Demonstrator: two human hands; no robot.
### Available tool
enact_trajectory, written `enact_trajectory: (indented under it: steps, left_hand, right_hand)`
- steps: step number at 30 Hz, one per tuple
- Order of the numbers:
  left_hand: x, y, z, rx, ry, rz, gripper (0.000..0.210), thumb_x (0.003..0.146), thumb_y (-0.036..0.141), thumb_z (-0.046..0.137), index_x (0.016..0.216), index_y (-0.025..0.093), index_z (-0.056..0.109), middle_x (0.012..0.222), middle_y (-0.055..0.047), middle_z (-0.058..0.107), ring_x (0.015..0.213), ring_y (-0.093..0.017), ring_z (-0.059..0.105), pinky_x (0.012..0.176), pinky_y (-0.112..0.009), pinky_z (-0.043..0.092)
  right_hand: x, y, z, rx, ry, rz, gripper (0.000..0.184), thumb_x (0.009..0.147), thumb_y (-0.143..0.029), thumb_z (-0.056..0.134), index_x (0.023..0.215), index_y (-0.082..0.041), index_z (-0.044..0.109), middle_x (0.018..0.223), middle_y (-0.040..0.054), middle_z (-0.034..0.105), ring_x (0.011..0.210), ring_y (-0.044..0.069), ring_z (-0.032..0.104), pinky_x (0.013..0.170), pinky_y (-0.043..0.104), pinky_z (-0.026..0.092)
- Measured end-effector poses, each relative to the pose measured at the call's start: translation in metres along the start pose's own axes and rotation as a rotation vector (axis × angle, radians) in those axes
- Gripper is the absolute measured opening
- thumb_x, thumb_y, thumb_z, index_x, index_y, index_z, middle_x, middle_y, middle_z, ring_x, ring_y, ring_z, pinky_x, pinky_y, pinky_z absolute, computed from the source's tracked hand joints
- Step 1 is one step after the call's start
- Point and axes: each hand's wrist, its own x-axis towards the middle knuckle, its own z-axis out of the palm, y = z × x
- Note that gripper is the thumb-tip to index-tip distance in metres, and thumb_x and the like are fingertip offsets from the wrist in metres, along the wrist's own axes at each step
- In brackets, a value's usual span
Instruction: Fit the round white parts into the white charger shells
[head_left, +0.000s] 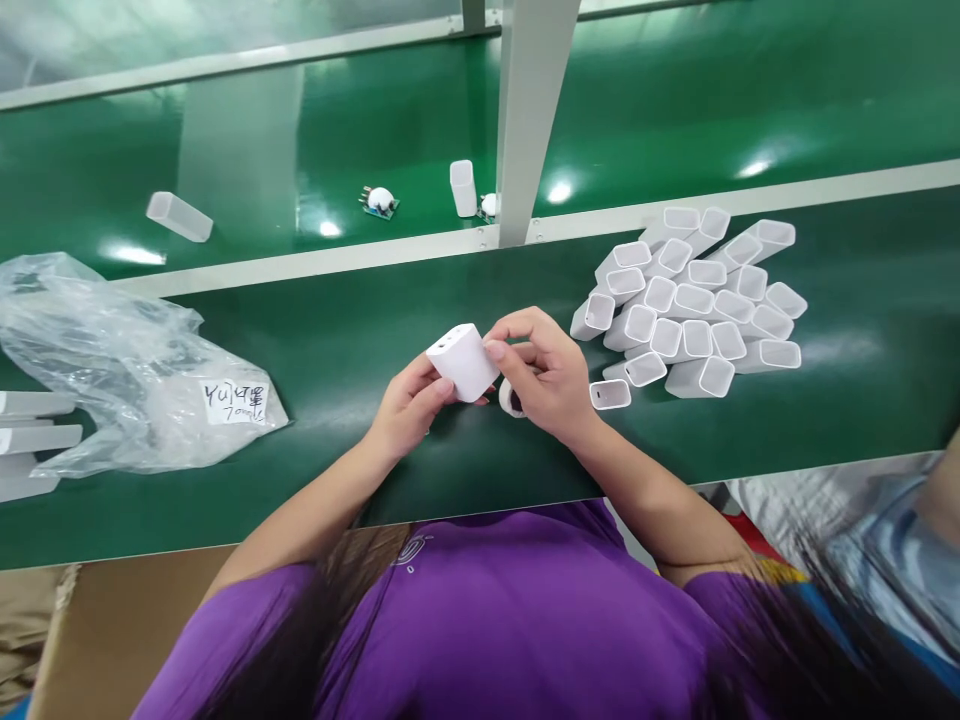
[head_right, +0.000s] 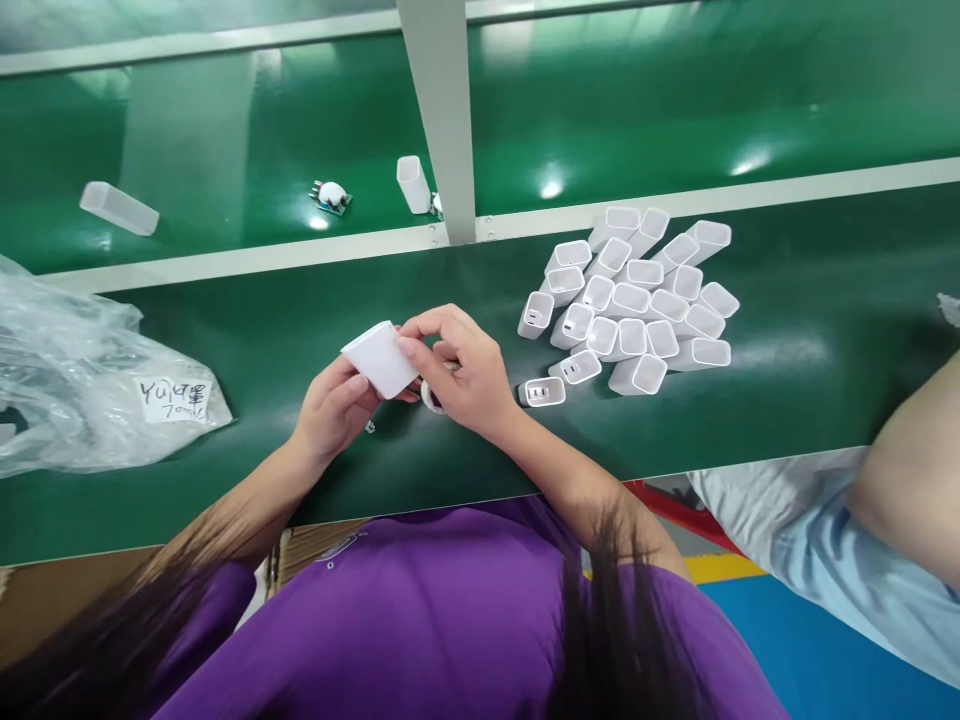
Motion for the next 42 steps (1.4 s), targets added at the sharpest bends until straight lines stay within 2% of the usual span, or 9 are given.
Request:
enact_trajectory:
  steps: [4, 10, 15, 21, 26, 30, 36, 39, 42]
  left_hand:
    - [-0.004, -0.005, -0.004, 0.044, -0.004, 0.026, 0.057, 0.076, 0.051, 0.079, 0.122, 0.019, 0.069, 0.105, -0.011, 0.074, 0.088, -0.026, 0.074, 0.082, -0.044, 0.063]
    - [-0.004, -0.006, -0.004, 0.129, -0.028, 0.130, 0.054, 0.077, 0.040, 0.083, 0.126, 0.024, 0.066, 0.130, -0.011, 0.067, 0.104, -0.022, 0.070, 0.088, -0.032, 0.060]
    - [-0.003, -0.005, 0.000, 0.215, 0.003, 0.188, 0.053, 0.077, 0.042, 0.082, 0.124, 0.024, 0.067, 0.127, -0.011, 0.068, 0.098, -0.019, 0.069, 0.080, -0.026, 0.060]
    - [-0.002, 0.000, 0.005, 0.280, 0.030, 0.211, 0.051, 0.076, 0.042, 0.082, 0.121, 0.023, 0.067, 0.121, -0.010, 0.069, 0.089, -0.017, 0.067, 0.070, -0.023, 0.058]
    - [-0.002, 0.003, 0.005, 0.359, 0.029, 0.252, 0.051, 0.077, 0.043, 0.082, 0.121, 0.023, 0.066, 0.114, -0.009, 0.069, 0.087, -0.016, 0.066, 0.069, -0.022, 0.056]
    - [-0.001, 0.004, 0.007, 0.384, 0.043, 0.268, 0.051, 0.077, 0.043, 0.081, 0.121, 0.023, 0.067, 0.106, -0.007, 0.070, 0.084, -0.015, 0.065, 0.067, -0.022, 0.055]
    - [-0.001, 0.001, 0.003, 0.399, 0.050, 0.246, 0.053, 0.077, 0.043, 0.082, 0.123, 0.022, 0.067, 0.112, -0.008, 0.072, 0.087, -0.017, 0.068, 0.072, -0.024, 0.058]
    - [-0.003, 0.001, -0.003, 0.463, 0.060, 0.229, 0.059, 0.078, 0.043, 0.081, 0.130, 0.022, 0.063, 0.121, -0.009, 0.071, 0.099, -0.021, 0.070, 0.082, -0.029, 0.059]
    - [-0.005, 0.004, -0.006, 0.578, 0.057, 0.209, 0.063, 0.078, 0.040, 0.080, 0.135, 0.024, 0.060, 0.127, -0.009, 0.070, 0.110, -0.025, 0.068, 0.090, -0.032, 0.058]
  right_hand:
    - [0.000, 0.002, -0.001, -0.117, 0.029, -0.057, 0.015, 0.098, -0.030, 0.058, 0.092, -0.017, 0.064, 0.093, 0.0032, 0.064, 0.062, 0.006, 0.052, 0.050, 0.021, 0.043]
    - [0.000, 0.002, 0.001, -0.228, 0.092, -0.200, 0.012, 0.097, -0.022, 0.059, 0.090, -0.017, 0.067, 0.090, 0.0036, 0.067, 0.073, 0.009, 0.060, 0.055, 0.020, 0.047]
    - [0.000, 0.001, 0.001, -0.287, 0.123, -0.303, 0.010, 0.097, -0.018, 0.059, 0.091, -0.017, 0.068, 0.091, 0.0042, 0.069, 0.080, 0.011, 0.064, 0.055, 0.019, 0.050]
    - [-0.003, 0.004, -0.001, -0.385, 0.088, -0.284, 0.015, 0.100, -0.024, 0.054, 0.096, -0.020, 0.068, 0.093, 0.0043, 0.068, 0.085, 0.013, 0.066, 0.073, 0.025, 0.058]
    - [-0.003, 0.005, 0.000, -0.451, 0.138, -0.391, 0.012, 0.098, -0.019, 0.056, 0.094, -0.020, 0.067, 0.091, 0.0040, 0.070, 0.081, 0.013, 0.067, 0.067, 0.023, 0.058]
    - [-0.004, 0.006, 0.001, -0.445, 0.124, -0.378, 0.014, 0.099, -0.020, 0.054, 0.093, -0.020, 0.067, 0.091, 0.0036, 0.070, 0.082, 0.012, 0.067, 0.068, 0.023, 0.058]
    - [-0.005, 0.009, -0.001, -0.608, 0.141, -0.428, 0.018, 0.100, -0.023, 0.052, 0.095, -0.021, 0.070, 0.090, 0.0039, 0.070, 0.076, 0.013, 0.066, 0.063, 0.024, 0.058]
    - [-0.006, 0.011, -0.004, -0.619, 0.084, -0.453, 0.018, 0.099, -0.022, 0.054, 0.099, -0.022, 0.071, 0.092, 0.0042, 0.071, 0.076, 0.013, 0.067, 0.062, 0.024, 0.057]
    - [-0.007, 0.013, -0.005, -0.529, 0.006, -0.446, 0.017, 0.098, -0.020, 0.055, 0.102, -0.022, 0.072, 0.095, 0.0051, 0.072, 0.081, 0.014, 0.069, 0.065, 0.023, 0.057]
